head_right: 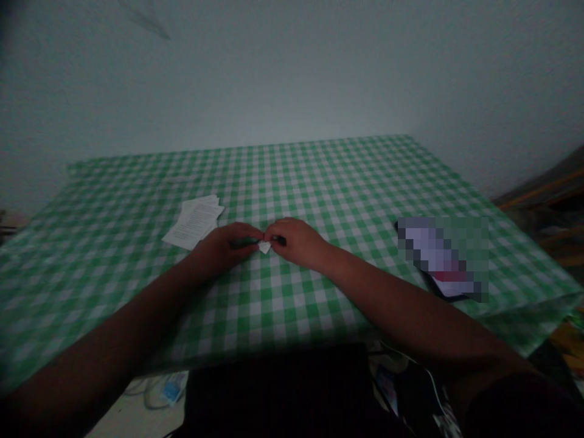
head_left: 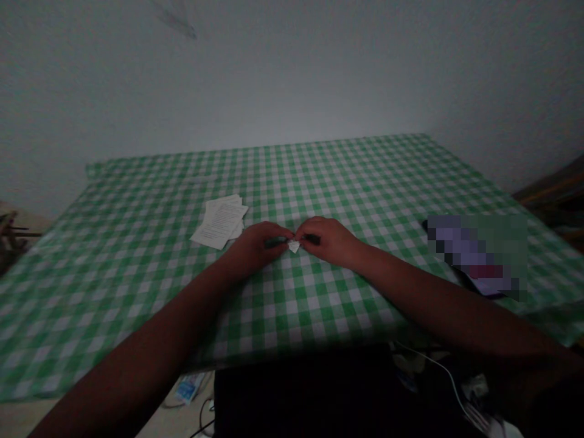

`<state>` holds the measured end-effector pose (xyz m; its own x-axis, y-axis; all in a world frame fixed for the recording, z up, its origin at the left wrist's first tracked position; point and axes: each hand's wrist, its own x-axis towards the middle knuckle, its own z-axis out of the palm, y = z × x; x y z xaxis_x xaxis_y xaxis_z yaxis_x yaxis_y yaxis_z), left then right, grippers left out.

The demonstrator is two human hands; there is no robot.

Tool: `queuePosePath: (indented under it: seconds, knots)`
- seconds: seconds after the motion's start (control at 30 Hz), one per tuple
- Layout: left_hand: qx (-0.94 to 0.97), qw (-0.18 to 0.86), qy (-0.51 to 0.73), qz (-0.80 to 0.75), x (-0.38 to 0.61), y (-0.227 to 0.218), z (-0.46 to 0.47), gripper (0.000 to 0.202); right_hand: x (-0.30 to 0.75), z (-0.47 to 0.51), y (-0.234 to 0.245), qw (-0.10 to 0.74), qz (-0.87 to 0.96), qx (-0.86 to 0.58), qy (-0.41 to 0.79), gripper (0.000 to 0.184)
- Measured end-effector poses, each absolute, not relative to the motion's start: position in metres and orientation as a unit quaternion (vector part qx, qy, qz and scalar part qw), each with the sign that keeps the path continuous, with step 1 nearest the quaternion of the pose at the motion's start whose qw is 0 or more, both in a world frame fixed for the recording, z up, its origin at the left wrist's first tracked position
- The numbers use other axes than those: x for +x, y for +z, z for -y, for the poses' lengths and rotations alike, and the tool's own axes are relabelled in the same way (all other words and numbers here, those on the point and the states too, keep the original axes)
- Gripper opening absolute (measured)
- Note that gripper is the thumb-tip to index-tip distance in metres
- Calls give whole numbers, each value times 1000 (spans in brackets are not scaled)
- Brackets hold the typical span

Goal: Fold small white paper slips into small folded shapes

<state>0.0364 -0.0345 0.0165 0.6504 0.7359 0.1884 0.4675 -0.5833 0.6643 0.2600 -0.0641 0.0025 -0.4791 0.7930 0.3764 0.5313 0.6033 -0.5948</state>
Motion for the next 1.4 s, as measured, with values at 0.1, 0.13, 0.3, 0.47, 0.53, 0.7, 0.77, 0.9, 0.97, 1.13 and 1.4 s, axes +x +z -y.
queuePosePath:
  seconds: [0.1, 0.13, 0.3, 0.47, 0.53, 0.7, 0.77, 0.9, 0.97, 1.13, 1.4]
  knots:
    - [881, 283, 229, -303, 34, 13, 30, 18, 262, 62, 1, 315, 857, -359, 193, 13]
    - [889, 273, 225, -291, 33, 12, 28, 18, 263, 61, 1, 312, 862, -352, 191, 14]
    - [920, 206, 173, -286, 30, 13, 28, 21, 266, 59, 0, 291, 876, -337, 188, 15]
    - [930, 178, 137, -292, 30, 16, 30, 21, 266, 58, 0, 286, 885, -323, 175, 16]
    - [931, 174, 128, -293, 29, 16, 29, 23, 266, 59, 1, 280, 887, -324, 173, 16]
    - [936, 165, 114, -289, 28, 17, 30, 25, 267, 61, 2, 275, 894, -308, 174, 21]
    - [938, 159, 106, -288, 28, 17, 30, 25, 269, 60, 1, 278, 897, -297, 172, 24]
    - [944, 141, 102, -282, 28, 16, 30, 27, 272, 59, 1, 258, 909, -284, 164, 28]
    - [946, 133, 98, -279, 27, 15, 31, 28, 272, 60, 3, 240, 914, -286, 161, 29]
    - [953, 110, 75, -271, 26, 16, 33, 37, 268, 67, 11, 198, 919, -312, 139, 30]
    - [963, 32, 46, -265, 31, 35, 47, 35, 263, 83, 27, 90, 929, -358, 26, 30]
